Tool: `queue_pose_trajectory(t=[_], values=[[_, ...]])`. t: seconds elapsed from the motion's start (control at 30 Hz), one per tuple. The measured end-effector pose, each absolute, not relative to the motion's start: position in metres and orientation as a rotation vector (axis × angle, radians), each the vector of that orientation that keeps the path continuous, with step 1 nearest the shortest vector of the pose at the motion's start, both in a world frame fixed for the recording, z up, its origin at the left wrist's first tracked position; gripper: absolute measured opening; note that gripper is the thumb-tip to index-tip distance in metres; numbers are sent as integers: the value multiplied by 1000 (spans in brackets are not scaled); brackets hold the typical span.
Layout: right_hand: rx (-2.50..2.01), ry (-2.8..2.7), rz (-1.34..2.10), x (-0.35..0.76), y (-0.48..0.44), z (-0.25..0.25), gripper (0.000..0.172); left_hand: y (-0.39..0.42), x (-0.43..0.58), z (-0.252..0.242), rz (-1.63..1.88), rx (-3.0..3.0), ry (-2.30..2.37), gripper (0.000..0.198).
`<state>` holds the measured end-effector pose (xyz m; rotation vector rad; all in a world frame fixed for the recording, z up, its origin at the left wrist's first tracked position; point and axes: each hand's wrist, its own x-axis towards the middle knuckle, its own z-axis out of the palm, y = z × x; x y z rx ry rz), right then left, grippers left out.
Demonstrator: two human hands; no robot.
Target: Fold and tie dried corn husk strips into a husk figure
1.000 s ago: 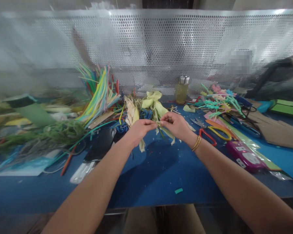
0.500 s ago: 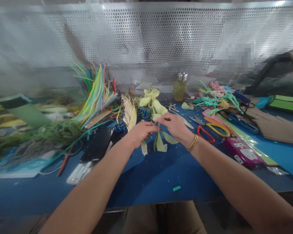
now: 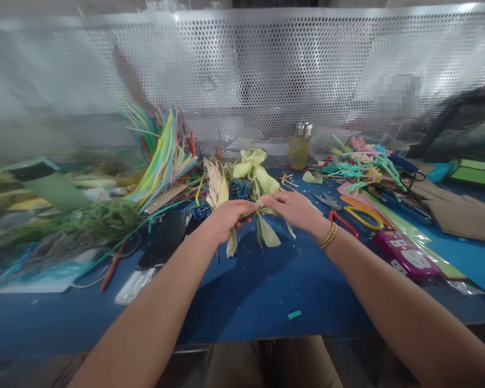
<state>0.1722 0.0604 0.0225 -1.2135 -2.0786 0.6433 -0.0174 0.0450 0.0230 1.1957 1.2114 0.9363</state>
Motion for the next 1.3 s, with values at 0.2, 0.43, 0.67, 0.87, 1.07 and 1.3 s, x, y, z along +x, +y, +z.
queue_pose_trajectory(t=[0.2, 0.43, 0.67, 0.87, 1.07, 1.3], values=[[-1163, -2142, 685, 173, 54, 31, 26, 47, -20, 25, 915, 1138, 1207, 35], [-1129, -2146, 668, 169, 55, 28, 23, 46, -19, 25, 828, 1313, 1255, 27], [-1102, -2123, 661, 171, 60, 25, 26, 46, -17, 23, 832, 1344, 1250, 17], [-1080, -2137, 651, 174, 64, 24, 26, 44, -17, 24, 820, 1370, 1256, 18], [-1055, -2055, 853, 180, 72, 17, 28, 44, -21, 22, 860, 1311, 1216, 31], [-1134, -1984, 876, 177, 67, 19, 37, 45, -29, 27, 883, 1287, 1095, 37]])
